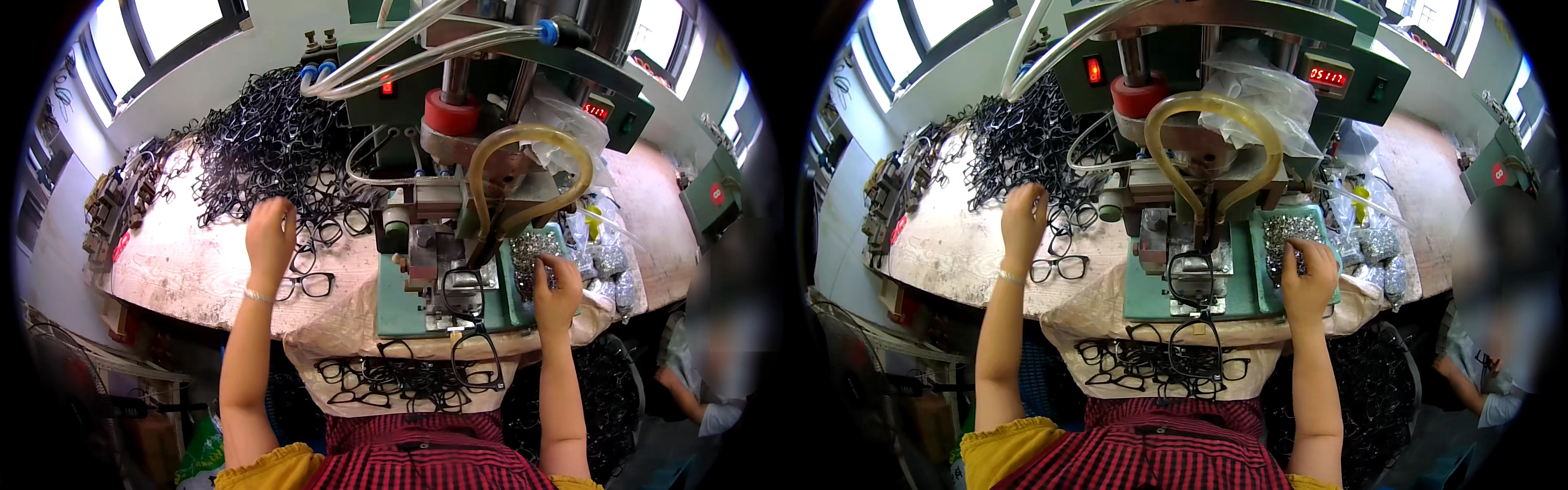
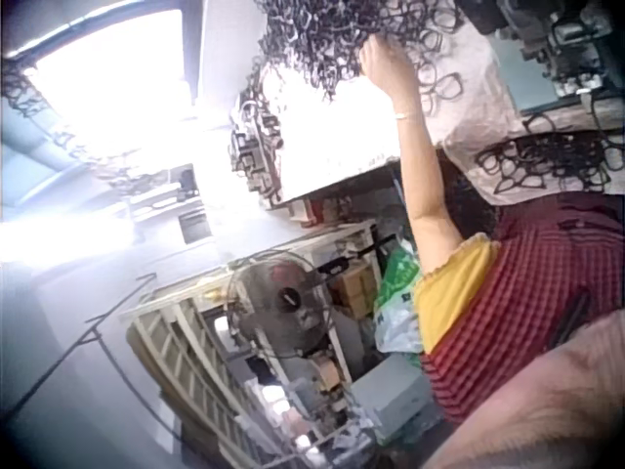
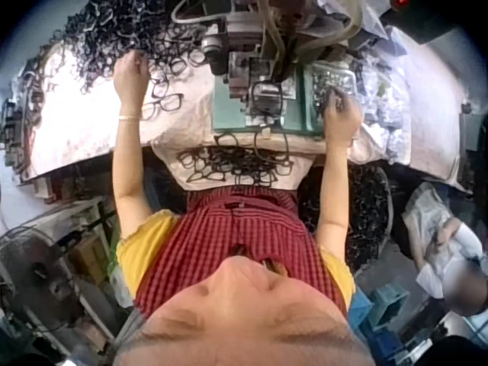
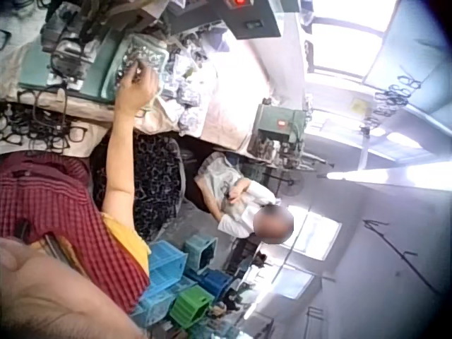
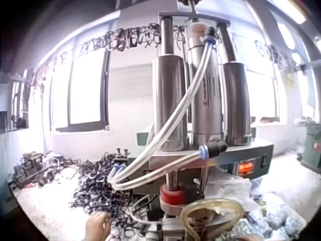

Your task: The person repeatedly picks up black eyeglass frames and inserts small metal screws into the hinge area using a green screwdriver-like tool. The person places the assembled frames into a growing pile on the left side of the workbench.

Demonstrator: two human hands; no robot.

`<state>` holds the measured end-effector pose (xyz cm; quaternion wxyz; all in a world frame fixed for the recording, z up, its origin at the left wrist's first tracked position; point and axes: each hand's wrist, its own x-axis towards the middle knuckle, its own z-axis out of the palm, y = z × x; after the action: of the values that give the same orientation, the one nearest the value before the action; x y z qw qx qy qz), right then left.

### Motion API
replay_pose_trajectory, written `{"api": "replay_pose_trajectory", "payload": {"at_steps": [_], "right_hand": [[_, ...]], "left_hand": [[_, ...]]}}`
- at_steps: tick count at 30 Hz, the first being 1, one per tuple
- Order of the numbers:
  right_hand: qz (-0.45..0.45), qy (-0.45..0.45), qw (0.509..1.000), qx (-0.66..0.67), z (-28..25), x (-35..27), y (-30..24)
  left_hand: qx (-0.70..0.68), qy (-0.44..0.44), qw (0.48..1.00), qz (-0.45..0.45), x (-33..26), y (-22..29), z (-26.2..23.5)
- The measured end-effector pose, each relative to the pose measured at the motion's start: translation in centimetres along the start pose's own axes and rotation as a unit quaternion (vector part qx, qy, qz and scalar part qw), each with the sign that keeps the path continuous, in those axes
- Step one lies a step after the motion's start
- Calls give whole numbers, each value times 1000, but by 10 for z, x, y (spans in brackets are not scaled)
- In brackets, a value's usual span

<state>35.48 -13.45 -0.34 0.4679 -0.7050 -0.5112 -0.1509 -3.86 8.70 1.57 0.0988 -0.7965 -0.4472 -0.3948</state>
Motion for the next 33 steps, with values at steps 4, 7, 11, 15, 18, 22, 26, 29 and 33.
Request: {"api": "replay_pose_trajectory", "payload": {"at_steps": [4,7,11,15,18,22,26,29,33], "right_hand": [[37,15,999,32,-7,-4,4],[70,36,997,11,-35,-29,16],[175,45,981,69,-59,-63,29],[152,-17,976,156,-55,-32,-18],[11,-86,971,224,-37,11,-56],[70,-76,936,337,2,20,-81],[110,-78,909,394,9,13,-95],[133,-91,879,448,16,7,-87],[142,-98,866,469,16,8,-93]], "left_hand": [[20,-106,994,10,1,-17,-1],[81,-143,986,28,-53,5,-20],[24,-166,983,-81,-135,5,-11],[86,-121,987,-56,-121,27,-23],[-14,-47,997,-64,-81,49,-35],[-370,-42,884,-282,-81,56,-13],[-582,-33,688,-432,-111,77,0],[-603,2,697,-387,-90,112,-9],[-627,82,774,-34,-9,185,-77]]}}
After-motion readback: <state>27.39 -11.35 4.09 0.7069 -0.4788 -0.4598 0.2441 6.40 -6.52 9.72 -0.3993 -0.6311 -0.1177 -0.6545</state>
